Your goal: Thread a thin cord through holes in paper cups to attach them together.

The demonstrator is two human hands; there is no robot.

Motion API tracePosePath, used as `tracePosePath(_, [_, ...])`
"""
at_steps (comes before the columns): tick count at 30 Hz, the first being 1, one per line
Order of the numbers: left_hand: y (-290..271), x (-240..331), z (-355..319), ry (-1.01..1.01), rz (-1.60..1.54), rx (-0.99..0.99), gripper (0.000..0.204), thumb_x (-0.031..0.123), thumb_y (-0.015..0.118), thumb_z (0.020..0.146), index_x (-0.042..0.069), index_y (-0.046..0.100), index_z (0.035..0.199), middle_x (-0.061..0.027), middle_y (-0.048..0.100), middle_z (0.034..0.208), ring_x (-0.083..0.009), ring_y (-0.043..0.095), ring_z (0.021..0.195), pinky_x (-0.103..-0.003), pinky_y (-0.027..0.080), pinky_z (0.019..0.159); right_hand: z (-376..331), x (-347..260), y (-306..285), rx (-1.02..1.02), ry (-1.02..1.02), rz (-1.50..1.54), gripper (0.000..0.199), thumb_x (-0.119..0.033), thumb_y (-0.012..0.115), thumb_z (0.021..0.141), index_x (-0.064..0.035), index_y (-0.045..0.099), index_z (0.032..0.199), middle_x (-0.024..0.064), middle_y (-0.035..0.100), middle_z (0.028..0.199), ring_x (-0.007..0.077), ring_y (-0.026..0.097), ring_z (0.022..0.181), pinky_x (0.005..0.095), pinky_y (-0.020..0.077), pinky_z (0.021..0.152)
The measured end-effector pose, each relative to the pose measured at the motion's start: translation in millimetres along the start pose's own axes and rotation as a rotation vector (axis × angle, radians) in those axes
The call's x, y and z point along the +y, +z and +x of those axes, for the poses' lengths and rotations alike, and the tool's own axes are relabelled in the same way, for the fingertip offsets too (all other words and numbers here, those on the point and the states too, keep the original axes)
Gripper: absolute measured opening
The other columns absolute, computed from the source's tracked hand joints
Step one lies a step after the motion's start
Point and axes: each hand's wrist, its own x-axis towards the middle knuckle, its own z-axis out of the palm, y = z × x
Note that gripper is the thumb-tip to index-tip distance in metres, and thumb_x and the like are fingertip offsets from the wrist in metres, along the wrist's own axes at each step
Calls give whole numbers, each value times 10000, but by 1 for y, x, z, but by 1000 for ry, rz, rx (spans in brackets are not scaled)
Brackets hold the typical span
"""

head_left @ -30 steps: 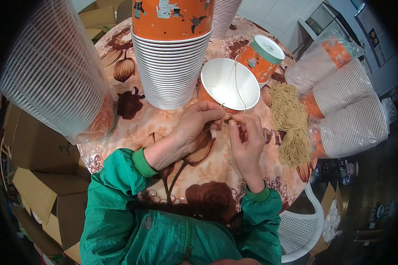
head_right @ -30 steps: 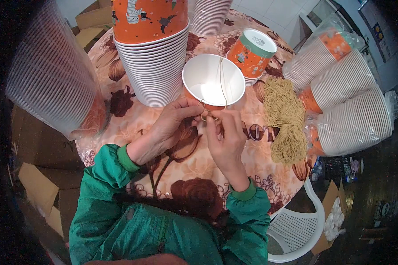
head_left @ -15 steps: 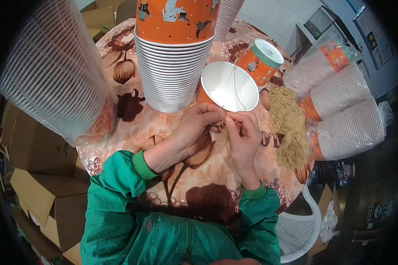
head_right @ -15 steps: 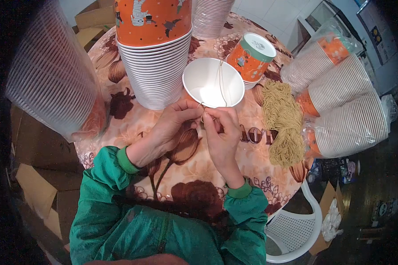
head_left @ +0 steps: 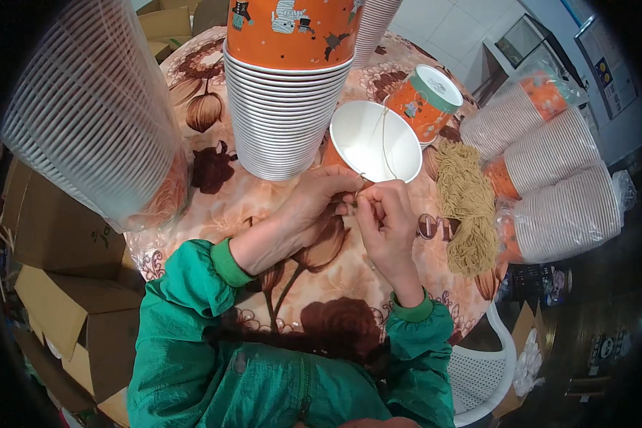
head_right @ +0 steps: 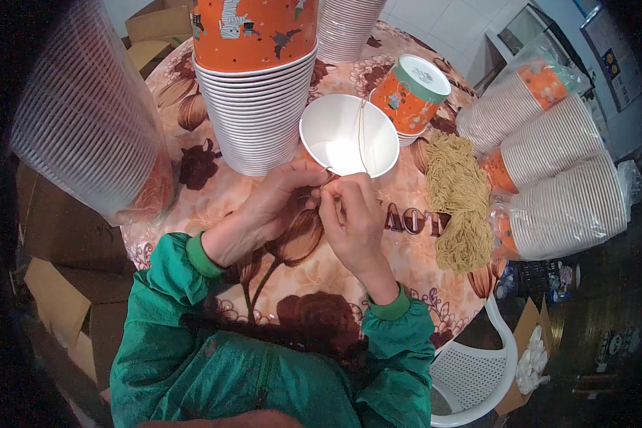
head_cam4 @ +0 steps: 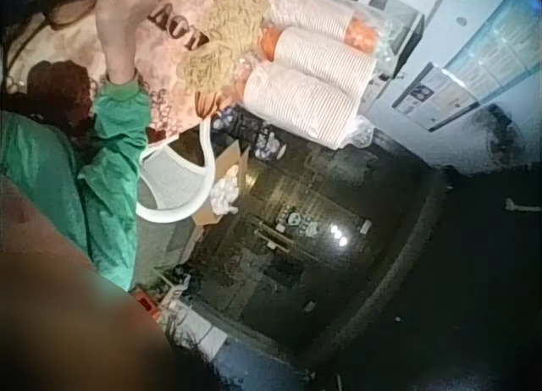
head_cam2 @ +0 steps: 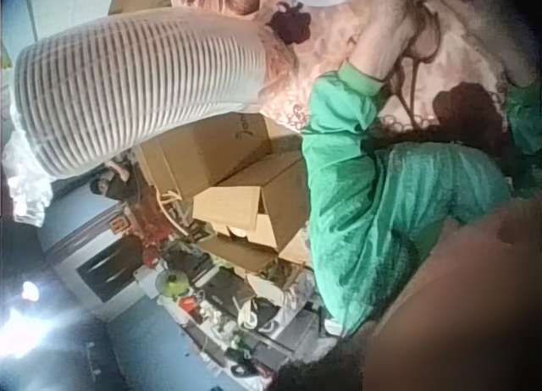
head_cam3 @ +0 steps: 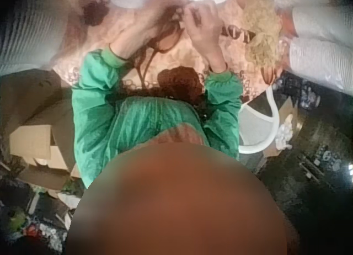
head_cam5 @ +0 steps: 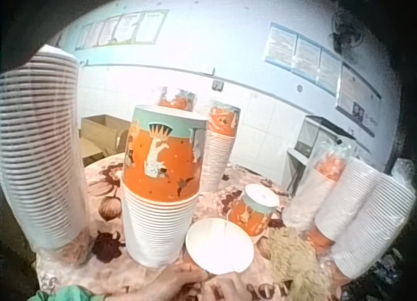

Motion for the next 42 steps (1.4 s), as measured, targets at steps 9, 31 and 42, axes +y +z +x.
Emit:
tracePosePath(9, [-2,-3,1,31,187,-16,45,80,685,950,63,664,987,0,674,910,-74,615,763,-209,486,664,-5,4,-4,-61,19,-4,93,22,697,878,-29,631,920,80,589,912,208,611,692,339,483,605])
tracePosePath(31, [4,5,-9,769,1039,77,112,72,693,883,16,604,922,-89,568,876,-227,579,785,-343,480,663,25,9,2,44,-50,-234,91,-127,667,924,-98,666,1010,65,570,1001,297,525,1017,446,379,938])
tracePosePath(42, [-5,9,0,1267,1373,39,211,14,704,820,46,587,993,-126,568,922,-356,570,859,-434,482,689,24,6,-1,-59,21,-262,83,-142,629,955,-76,641,1005,100,553,1088,339,490,1079,519,348,1043])
